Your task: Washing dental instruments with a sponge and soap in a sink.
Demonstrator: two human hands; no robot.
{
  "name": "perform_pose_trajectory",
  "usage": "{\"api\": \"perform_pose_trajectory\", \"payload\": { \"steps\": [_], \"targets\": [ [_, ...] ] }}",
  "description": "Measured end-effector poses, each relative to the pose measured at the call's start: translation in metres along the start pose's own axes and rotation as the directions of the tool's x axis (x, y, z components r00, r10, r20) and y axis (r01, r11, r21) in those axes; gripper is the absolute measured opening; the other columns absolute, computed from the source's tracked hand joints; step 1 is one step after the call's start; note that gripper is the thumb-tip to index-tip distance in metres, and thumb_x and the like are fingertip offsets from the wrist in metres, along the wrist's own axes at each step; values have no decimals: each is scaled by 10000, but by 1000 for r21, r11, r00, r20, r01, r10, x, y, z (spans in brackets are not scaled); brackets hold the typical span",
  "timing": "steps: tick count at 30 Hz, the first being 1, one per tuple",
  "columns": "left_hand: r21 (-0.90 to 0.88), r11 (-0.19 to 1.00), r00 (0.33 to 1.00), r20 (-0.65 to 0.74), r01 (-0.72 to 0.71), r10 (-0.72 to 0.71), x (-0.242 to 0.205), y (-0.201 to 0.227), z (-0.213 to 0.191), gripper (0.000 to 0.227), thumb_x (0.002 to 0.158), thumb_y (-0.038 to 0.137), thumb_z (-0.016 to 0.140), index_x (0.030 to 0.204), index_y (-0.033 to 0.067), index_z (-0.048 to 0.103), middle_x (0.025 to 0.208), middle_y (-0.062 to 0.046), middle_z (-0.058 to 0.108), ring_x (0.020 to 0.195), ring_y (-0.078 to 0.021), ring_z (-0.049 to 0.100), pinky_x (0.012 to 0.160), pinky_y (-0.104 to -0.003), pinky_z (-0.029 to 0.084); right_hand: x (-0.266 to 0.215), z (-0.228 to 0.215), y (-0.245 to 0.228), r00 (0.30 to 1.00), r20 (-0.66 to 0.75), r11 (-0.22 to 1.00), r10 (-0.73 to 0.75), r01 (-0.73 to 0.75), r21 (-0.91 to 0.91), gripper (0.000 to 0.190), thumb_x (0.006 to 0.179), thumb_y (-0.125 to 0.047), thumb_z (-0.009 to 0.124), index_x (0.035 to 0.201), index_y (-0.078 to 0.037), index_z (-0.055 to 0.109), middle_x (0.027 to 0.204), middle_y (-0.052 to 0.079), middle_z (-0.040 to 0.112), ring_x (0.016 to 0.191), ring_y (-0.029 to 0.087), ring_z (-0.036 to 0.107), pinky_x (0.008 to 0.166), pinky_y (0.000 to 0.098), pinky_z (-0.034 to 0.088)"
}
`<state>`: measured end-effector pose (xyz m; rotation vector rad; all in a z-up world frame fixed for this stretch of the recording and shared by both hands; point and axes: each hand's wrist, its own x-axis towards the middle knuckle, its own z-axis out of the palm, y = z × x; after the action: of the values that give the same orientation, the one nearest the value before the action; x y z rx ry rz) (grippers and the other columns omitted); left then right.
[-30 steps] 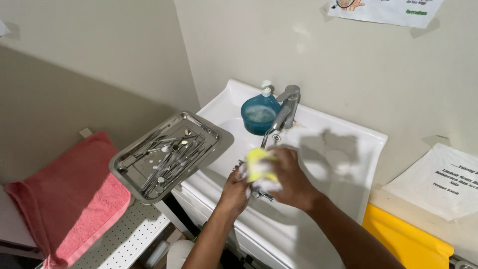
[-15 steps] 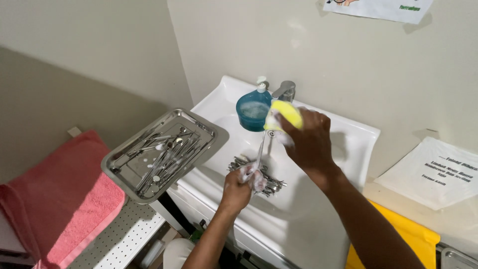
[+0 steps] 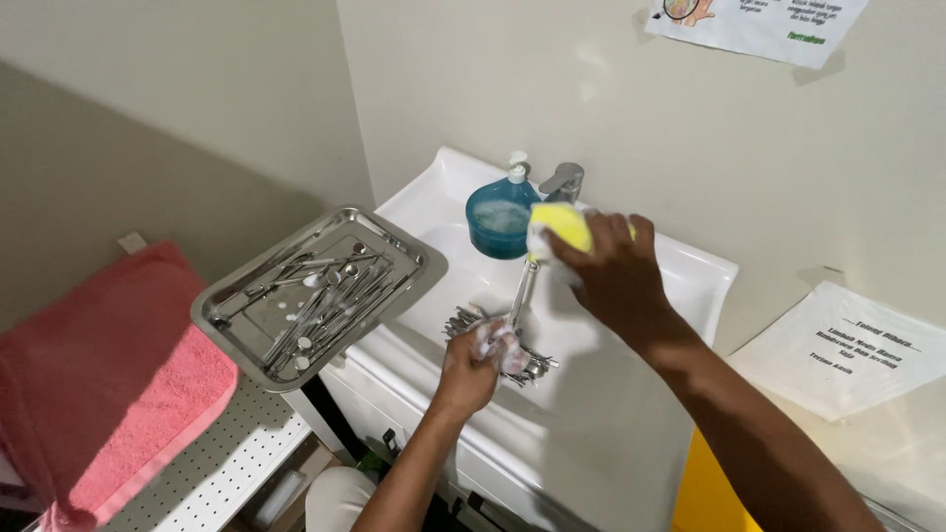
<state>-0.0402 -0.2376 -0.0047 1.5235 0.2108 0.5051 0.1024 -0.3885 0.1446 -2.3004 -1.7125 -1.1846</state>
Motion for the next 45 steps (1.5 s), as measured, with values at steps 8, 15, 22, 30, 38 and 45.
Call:
{"api": "perform_pose_trajectory", "payload": {
  "steps": [8,15,22,30,38,45],
  "targets": [
    [57,987,989,-40,148,-145,-7,21,-3,399,943,-77,514,1302,-1,672,1078,-150,753,911,-232,669,774,-383,542,-28,12,-33,930,-26,850,-366,345,399,685,601,-198,808,1267,-303,686,1188,181,643,1057,334,613,952,502,469],
    [78,996,999,16,50,-51,-4,9,-4,400,960,-58,554,1352,15,593,1191,-77,719,1135,-175,684,997,-346,532,6,-5,5,963,-113,969,-244,246,10,569,794,-161,833,1327,-303,695,1149,126,631,1061,299,621,947,513,452],
    [-216,971,995,24,103,-101,4,-27,-6,358,960,-40,539,1313,-26,601,1073,-154,728,981,-255,737,894,-392,606,-8,-4,-14,961,-27,899,-276,268,347,624,668,-119,804,1266,-254,694,1175,90,660,1126,311,618,952,516,439],
    [88,994,998,-17,69,-68,-4,5,-5,345,947,42,600,1284,31,673,1104,-108,775,1034,-149,733,916,-294,574,3,-5,6,924,-174,923,-340,363,127,549,805,-271,837,1329,-237,677,1129,165,610,1055,336,587,907,522,443],
    [-62,980,980,-41,190,-192,-5,32,1,322,984,113,603,1295,57,661,1001,-107,780,891,-162,747,756,-312,568,-3,17,22,806,112,262,581,-316,912,543,895,-68,536,1423,-174,467,1100,134,617,940,255,615,834,482,515],
    [-22,999,993,-110,50,-52,-4,24,2,317,966,64,598,1280,30,628,943,-127,759,823,-188,758,752,-313,600,-52,75,-54,741,565,-738,363,-141,660,497,948,-122,648,1374,-45,404,1175,215,664,941,320,719,787,462,575]
  ]
}}
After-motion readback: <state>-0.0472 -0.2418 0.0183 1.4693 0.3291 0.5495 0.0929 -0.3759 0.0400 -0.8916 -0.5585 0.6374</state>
